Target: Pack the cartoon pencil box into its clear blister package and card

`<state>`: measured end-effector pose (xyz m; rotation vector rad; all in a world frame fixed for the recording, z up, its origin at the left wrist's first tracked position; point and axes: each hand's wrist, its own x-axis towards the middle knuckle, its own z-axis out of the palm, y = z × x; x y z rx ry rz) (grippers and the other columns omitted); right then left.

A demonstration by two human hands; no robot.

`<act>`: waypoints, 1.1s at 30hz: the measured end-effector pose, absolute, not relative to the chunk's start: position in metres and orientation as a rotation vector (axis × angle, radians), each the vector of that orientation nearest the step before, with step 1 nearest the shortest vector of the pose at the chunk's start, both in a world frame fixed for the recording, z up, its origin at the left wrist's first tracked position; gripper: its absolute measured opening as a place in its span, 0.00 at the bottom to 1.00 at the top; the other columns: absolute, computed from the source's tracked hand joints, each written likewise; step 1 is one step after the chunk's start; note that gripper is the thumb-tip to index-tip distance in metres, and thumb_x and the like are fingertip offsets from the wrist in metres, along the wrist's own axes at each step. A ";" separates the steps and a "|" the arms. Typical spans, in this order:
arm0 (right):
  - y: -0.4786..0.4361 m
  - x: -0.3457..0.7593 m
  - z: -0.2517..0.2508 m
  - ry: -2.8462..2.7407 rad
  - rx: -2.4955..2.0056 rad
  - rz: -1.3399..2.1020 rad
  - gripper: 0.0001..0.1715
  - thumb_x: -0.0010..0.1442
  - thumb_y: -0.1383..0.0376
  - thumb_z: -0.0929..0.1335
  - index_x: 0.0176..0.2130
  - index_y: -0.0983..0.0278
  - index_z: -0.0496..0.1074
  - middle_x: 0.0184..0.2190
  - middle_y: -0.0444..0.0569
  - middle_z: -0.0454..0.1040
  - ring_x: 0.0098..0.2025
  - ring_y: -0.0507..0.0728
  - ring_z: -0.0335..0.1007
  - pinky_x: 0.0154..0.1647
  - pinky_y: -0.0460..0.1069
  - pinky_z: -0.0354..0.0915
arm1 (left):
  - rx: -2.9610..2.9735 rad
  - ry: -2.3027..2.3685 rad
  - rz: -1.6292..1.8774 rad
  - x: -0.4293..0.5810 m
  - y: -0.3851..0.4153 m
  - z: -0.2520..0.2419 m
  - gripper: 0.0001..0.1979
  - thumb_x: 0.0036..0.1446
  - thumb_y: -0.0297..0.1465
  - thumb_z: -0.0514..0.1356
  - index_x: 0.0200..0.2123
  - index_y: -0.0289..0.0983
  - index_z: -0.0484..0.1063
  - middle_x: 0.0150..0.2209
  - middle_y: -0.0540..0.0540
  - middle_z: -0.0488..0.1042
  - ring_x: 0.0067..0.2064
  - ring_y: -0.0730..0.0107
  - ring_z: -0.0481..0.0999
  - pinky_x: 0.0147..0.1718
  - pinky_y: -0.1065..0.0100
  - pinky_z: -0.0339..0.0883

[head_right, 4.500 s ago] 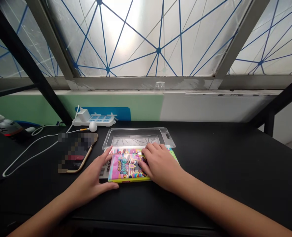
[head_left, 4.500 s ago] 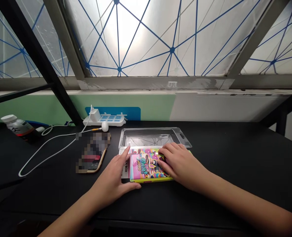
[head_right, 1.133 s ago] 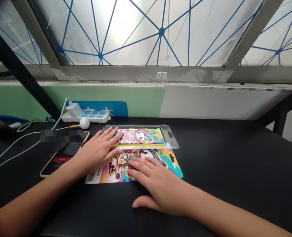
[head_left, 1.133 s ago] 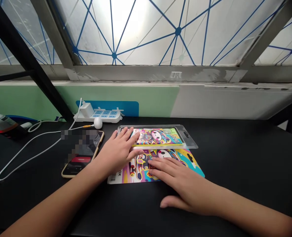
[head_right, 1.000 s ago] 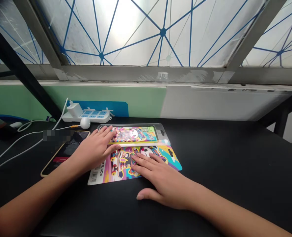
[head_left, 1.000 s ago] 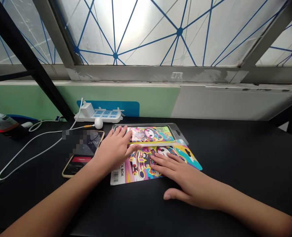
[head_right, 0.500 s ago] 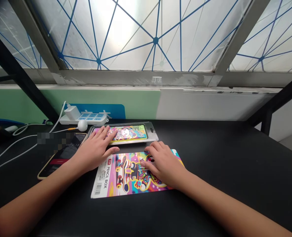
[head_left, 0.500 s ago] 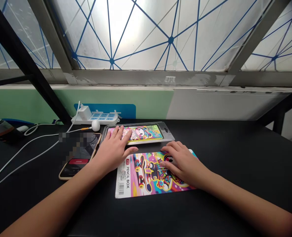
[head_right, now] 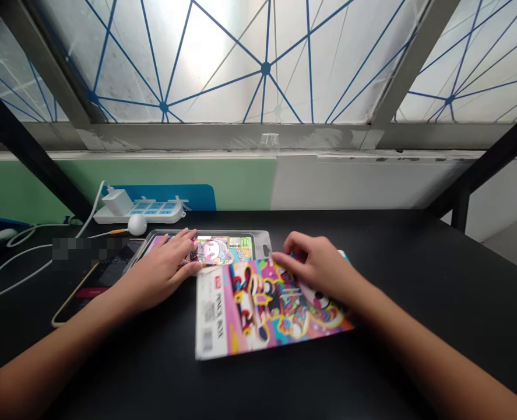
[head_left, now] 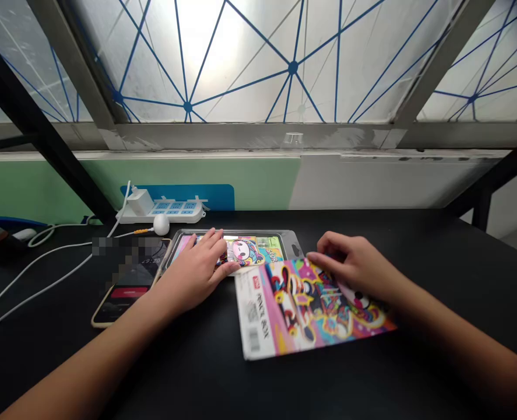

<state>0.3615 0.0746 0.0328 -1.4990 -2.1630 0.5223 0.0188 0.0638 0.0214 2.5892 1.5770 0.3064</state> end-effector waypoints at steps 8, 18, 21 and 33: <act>0.131 0.427 0.022 -2.114 -1.819 0.570 0.29 0.60 0.38 0.66 0.33 0.59 0.77 0.30 0.48 0.78 0.33 0.60 0.73 0.32 0.52 0.63 | 2.674 1.482 0.433 0.021 0.061 0.020 0.27 0.71 0.47 0.49 0.60 0.33 0.66 0.64 0.31 0.69 0.69 0.40 0.61 0.63 0.41 0.59; 0.104 0.372 0.016 -2.126 -1.615 0.801 0.25 0.61 0.41 0.67 0.36 0.59 0.77 0.33 0.48 0.80 0.34 0.58 0.72 0.31 0.51 0.63 | 2.695 1.286 0.555 0.027 0.056 0.029 0.12 0.70 0.40 0.53 0.42 0.38 0.69 0.47 0.39 0.76 0.51 0.50 0.72 0.49 0.51 0.67; 0.110 0.386 0.017 -2.117 -1.669 0.801 0.26 0.59 0.40 0.68 0.33 0.59 0.76 0.30 0.46 0.79 0.32 0.57 0.71 0.30 0.50 0.61 | 2.697 1.264 0.559 0.027 0.056 0.029 0.12 0.70 0.41 0.54 0.43 0.39 0.69 0.47 0.40 0.75 0.51 0.51 0.71 0.49 0.52 0.66; 0.112 0.402 0.035 -2.036 -1.797 0.693 0.28 0.54 0.38 0.71 0.30 0.59 0.76 0.28 0.47 0.78 0.29 0.57 0.70 0.27 0.50 0.60 | 2.730 1.245 0.509 0.024 0.055 0.030 0.14 0.70 0.42 0.54 0.50 0.40 0.69 0.50 0.40 0.73 0.53 0.51 0.69 0.52 0.52 0.64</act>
